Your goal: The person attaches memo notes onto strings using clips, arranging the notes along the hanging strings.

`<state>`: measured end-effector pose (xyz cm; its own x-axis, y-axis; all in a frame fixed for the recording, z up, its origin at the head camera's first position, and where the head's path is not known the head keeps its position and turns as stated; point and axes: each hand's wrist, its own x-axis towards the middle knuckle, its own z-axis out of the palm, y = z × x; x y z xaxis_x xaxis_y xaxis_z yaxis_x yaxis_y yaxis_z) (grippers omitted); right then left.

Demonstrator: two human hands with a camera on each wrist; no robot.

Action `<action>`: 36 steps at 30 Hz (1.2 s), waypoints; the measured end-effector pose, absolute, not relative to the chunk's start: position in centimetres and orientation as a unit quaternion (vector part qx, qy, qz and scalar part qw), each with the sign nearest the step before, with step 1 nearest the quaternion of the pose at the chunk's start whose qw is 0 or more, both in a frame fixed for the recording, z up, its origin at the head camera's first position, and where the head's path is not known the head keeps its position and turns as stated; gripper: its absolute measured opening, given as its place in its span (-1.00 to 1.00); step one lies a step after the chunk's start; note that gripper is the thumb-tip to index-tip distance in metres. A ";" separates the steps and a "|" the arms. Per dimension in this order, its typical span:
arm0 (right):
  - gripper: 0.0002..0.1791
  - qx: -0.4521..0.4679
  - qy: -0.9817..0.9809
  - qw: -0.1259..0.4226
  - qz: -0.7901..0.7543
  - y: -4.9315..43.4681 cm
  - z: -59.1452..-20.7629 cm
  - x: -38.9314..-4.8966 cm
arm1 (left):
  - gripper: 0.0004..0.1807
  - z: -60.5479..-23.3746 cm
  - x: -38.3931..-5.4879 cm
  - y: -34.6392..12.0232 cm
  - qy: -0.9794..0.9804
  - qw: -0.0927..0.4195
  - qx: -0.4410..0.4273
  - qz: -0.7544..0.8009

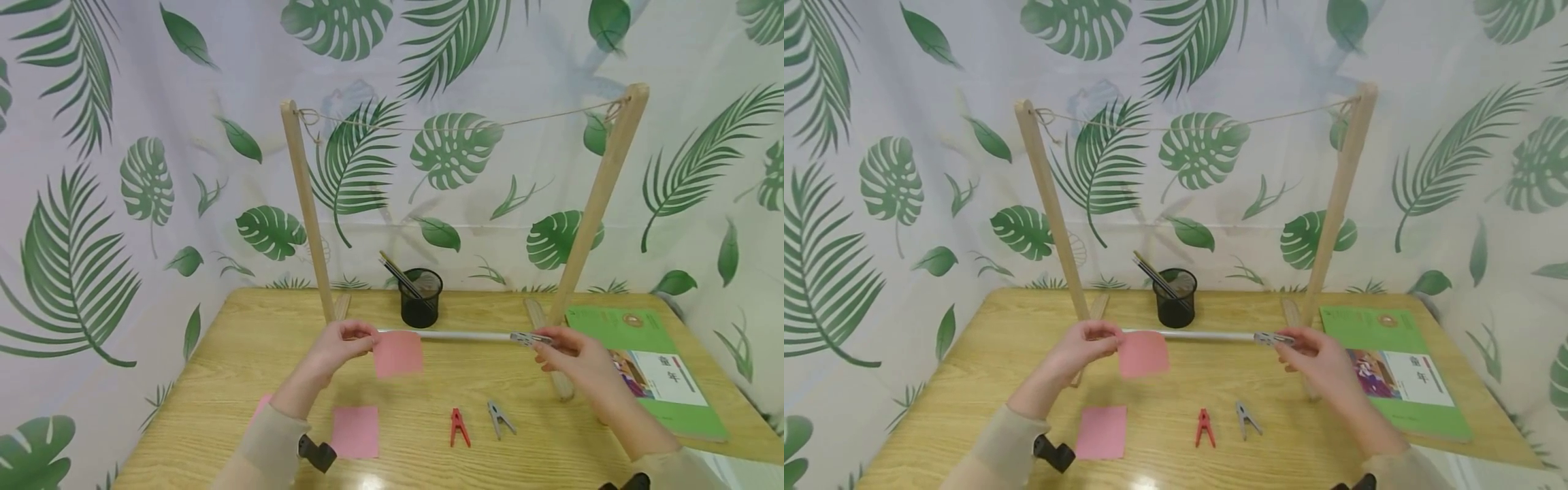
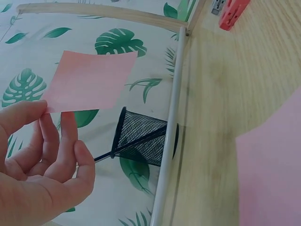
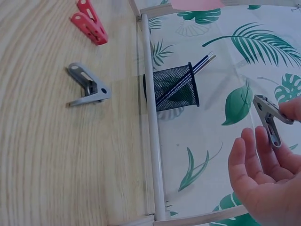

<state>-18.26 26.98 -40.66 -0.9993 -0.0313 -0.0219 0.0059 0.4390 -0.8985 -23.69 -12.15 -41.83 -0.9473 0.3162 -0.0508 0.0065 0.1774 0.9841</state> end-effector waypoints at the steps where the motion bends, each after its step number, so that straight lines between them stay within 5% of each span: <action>1: -0.40 -0.007 0.842 0.013 -0.539 27.0 -40.5 -18.3 | -0.79 -41.7 -23.7 -12.2 0.756 0.120 0.100 0.636; 8: -0.43 -0.024 0.823 -0.011 -0.567 27.1 -39.5 -18.8 | -0.80 -40.9 -24.0 -12.5 0.744 0.096 0.086 0.655; 15: -0.76 -0.048 0.795 -0.033 -0.604 26.8 -38.8 -19.2 | -0.73 -40.3 -24.2 -12.5 0.746 0.080 0.079 0.657; 36: -0.79 -0.100 0.750 -0.081 -0.649 24.8 -35.5 -20.6 | -0.73 -38.4 -24.4 -13.1 0.740 0.032 0.064 0.669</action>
<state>-20.60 24.80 -35.51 -0.9667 -0.0456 0.2517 -0.2557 0.1374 -0.9569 -24.45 -13.11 -38.45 -0.9897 0.1380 0.0375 0.0511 0.0964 0.9940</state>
